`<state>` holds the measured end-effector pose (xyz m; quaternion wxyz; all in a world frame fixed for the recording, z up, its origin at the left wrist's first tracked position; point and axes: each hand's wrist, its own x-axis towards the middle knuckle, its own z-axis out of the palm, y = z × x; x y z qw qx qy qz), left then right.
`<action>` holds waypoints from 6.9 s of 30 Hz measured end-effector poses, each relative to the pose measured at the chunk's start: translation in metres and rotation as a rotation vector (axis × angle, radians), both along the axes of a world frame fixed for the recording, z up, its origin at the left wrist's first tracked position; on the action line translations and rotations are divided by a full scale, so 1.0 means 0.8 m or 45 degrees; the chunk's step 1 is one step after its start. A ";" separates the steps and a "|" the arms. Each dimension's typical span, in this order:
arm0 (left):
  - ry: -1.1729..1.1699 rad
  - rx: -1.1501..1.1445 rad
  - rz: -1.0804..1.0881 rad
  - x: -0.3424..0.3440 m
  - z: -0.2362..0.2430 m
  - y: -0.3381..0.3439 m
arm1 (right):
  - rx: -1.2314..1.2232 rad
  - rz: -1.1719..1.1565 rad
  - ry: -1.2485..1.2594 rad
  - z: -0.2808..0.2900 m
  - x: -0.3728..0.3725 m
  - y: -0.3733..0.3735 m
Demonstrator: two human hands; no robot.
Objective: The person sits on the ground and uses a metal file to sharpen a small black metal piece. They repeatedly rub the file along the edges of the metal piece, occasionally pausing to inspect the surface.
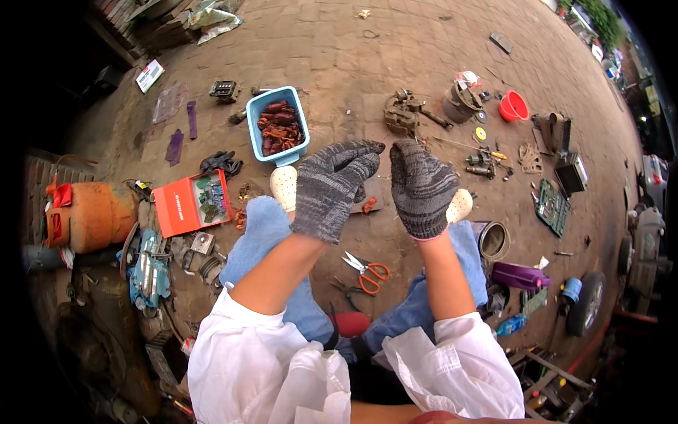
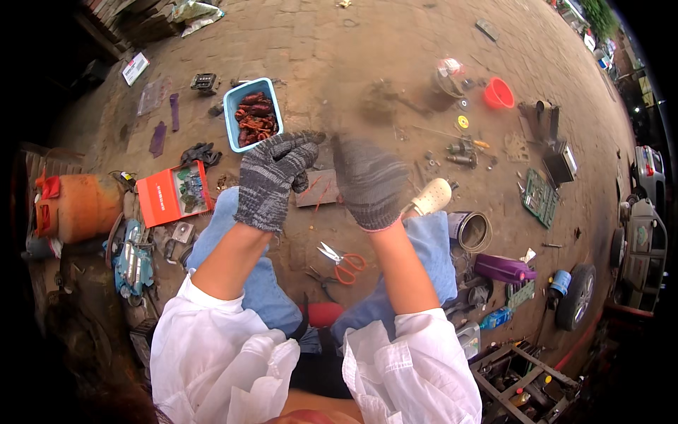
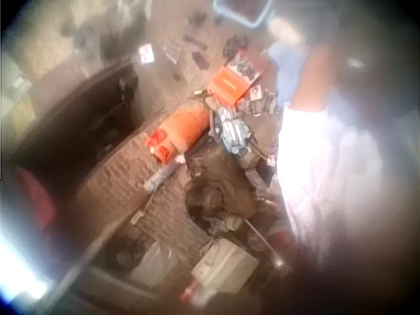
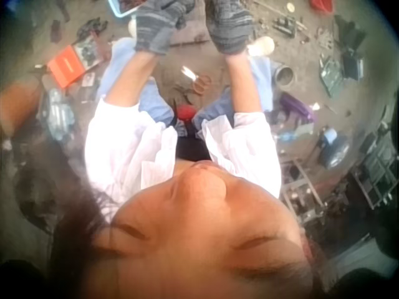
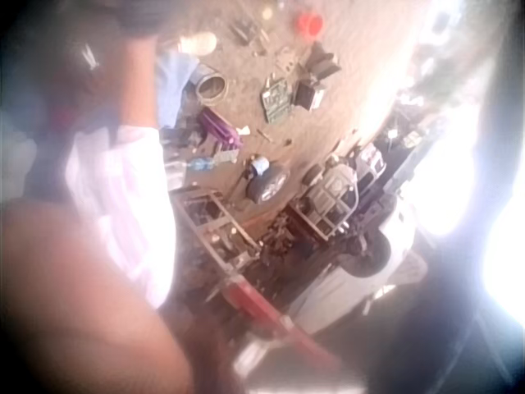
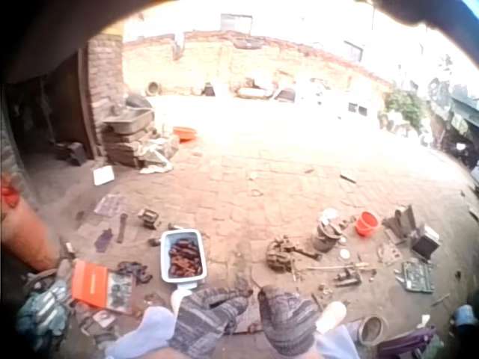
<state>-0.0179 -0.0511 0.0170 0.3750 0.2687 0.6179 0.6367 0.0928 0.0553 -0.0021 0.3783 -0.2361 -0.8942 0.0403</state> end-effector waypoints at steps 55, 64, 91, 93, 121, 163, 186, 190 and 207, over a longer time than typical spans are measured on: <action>0.551 0.157 -0.218 0.011 0.006 0.005 | -2.092 0.435 1.300 0.028 0.025 0.019; 1.393 0.174 0.135 0.016 -0.002 0.014 | -2.021 0.148 1.235 0.016 0.027 0.018; -0.435 0.072 -0.383 0.000 -0.007 0.008 | -1.941 0.123 1.263 -0.015 0.012 0.010; -0.448 0.065 -0.356 -0.001 -0.004 0.006 | -1.962 -0.038 1.283 -0.006 0.012 0.002; 1.755 0.235 0.152 0.005 -0.015 -0.005 | -1.829 0.086 0.807 0.025 0.006 -0.024; 0.704 0.433 0.248 0.014 -0.012 0.006 | -1.786 0.406 0.254 0.017 0.012 -0.012; 0.243 0.186 0.163 0.013 -0.015 0.005 | -1.608 0.292 0.372 0.015 0.003 -0.016; 0.186 0.163 0.182 0.013 -0.016 0.006 | -1.645 0.293 0.381 0.018 0.000 -0.014; -0.279 0.265 0.067 0.009 -0.010 -0.001 | -1.715 0.352 0.208 0.026 0.010 -0.010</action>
